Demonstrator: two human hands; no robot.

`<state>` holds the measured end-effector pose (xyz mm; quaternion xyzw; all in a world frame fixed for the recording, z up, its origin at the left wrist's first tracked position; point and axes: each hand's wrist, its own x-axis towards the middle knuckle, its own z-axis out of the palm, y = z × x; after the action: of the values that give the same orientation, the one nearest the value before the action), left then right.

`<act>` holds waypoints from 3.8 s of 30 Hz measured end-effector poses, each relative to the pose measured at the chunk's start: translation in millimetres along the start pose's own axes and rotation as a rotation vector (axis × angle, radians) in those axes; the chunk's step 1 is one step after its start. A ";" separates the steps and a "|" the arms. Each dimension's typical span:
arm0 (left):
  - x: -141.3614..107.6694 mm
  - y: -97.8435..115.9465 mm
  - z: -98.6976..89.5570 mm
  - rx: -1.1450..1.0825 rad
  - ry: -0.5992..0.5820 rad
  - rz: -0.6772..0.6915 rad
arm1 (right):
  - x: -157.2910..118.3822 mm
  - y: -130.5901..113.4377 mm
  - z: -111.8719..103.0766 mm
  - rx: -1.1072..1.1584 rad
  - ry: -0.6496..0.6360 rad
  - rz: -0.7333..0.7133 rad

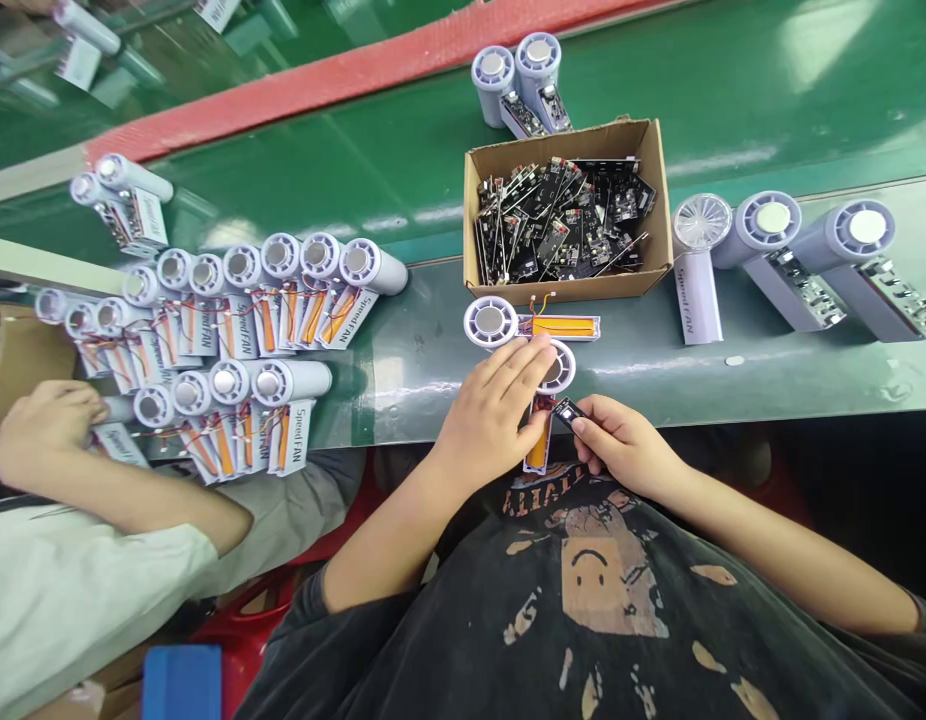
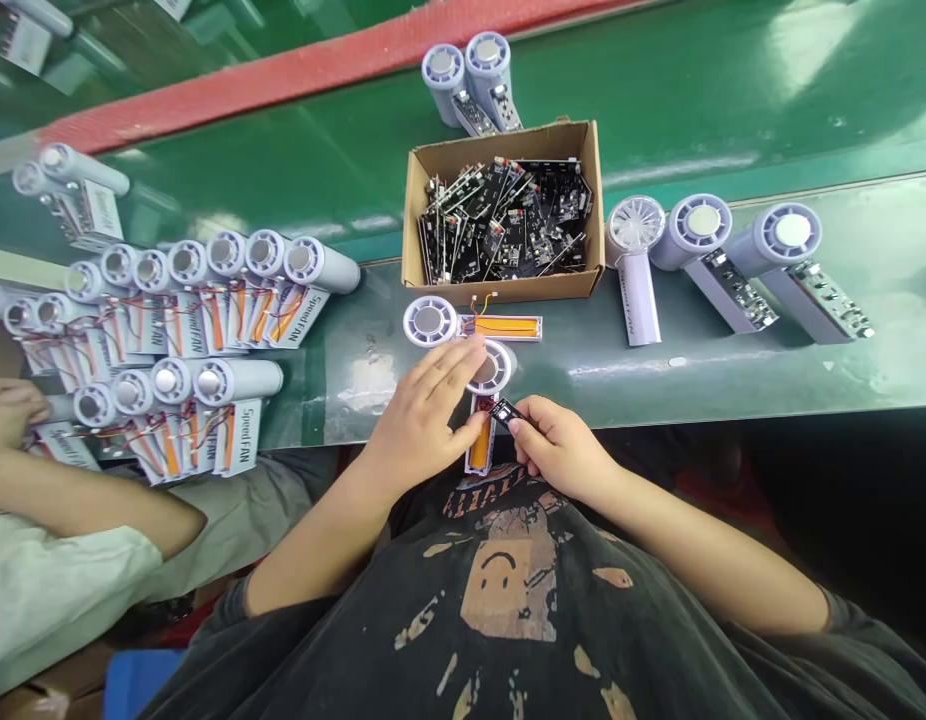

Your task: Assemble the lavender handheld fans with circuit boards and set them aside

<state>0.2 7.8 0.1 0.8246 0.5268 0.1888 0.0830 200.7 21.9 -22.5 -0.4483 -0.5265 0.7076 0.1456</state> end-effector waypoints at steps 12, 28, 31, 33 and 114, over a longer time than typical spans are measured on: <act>8.0 10.1 13.4 -0.093 0.160 -0.180 | 3.9 -1.5 3.9 -0.140 0.089 -0.107; -28.8 7.6 -5.3 0.347 -0.155 0.051 | 3.1 -4.4 3.0 -0.056 0.083 -0.043; -19.9 9.3 -5.4 0.379 -0.277 0.041 | 2.9 -4.9 3.2 -0.026 0.084 -0.004; -14.9 8.5 -3.3 0.365 -0.339 0.031 | 2.7 -6.5 3.0 -0.003 0.090 0.044; 18.9 25.6 9.0 -0.062 -0.135 0.015 | -49.2 5.1 -47.6 -0.985 0.483 -0.338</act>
<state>32.4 14.4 4.7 0.8364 0.5077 0.1496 0.1422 266.9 15.8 -5.3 -0.5218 -0.8102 0.2232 0.1466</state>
